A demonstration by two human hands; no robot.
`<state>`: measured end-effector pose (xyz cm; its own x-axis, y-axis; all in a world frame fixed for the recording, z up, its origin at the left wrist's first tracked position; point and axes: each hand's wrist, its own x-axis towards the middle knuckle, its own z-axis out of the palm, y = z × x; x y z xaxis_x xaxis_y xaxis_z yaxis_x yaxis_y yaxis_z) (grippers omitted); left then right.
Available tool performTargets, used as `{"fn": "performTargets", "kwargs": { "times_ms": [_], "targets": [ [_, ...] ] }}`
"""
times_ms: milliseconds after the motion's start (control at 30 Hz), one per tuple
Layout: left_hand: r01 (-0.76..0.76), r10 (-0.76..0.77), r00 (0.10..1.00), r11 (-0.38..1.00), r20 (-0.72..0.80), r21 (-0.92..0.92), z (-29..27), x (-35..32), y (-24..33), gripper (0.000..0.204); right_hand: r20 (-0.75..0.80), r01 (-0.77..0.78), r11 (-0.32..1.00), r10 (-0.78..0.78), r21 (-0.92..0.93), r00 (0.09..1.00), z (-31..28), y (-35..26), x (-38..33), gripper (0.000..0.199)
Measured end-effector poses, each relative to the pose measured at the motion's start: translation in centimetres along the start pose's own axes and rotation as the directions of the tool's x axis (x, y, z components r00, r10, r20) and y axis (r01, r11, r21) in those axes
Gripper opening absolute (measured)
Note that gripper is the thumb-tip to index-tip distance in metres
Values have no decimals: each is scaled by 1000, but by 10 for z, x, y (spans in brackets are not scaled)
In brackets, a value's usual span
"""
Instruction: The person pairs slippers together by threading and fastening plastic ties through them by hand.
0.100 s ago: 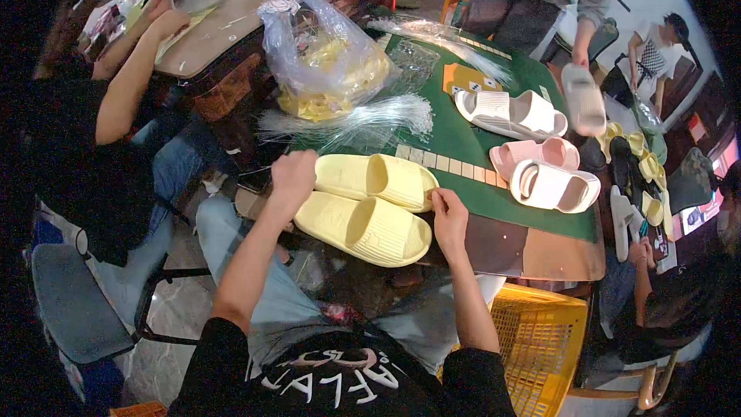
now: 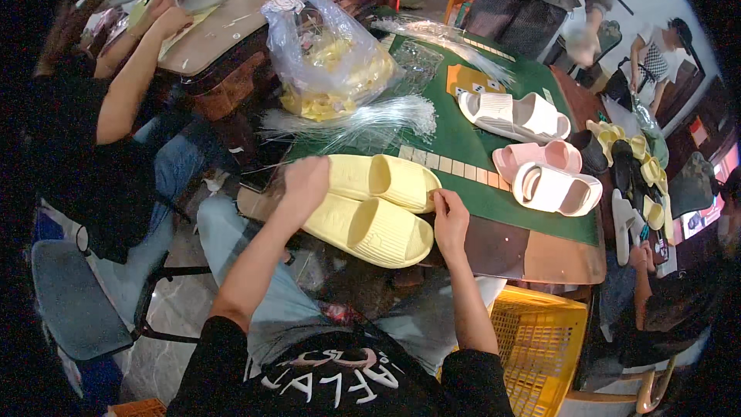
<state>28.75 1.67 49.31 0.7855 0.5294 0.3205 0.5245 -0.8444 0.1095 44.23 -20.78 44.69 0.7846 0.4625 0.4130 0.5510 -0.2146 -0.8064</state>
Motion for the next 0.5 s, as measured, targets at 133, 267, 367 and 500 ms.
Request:
{"fn": "performTargets", "kwargs": {
  "times_ms": [133, 267, 367, 500],
  "targets": [
    [-89, 89, 994, 996, -65, 4, 19, 6, 29, 9, 12, 171, 969, -172, -178, 985, 2, -11, 0, 16],
    [-157, 182, 969, 976, 167, -151, 14, 31, 61, 10, -7, 219, 951, -226, -221, 974, -2, -9, 1, 26],
    [-168, 290, 897, 922, 333, -349, 26, 46, 64, 17, 56, 221, 946, -214, -236, 975, 0, -7, 1, 25],
    [-159, 315, 895, 887, 317, -432, 27, 44, 64, 18, 59, 282, 910, -277, -305, 959, 0, -5, -1, 17]
  ]
}}
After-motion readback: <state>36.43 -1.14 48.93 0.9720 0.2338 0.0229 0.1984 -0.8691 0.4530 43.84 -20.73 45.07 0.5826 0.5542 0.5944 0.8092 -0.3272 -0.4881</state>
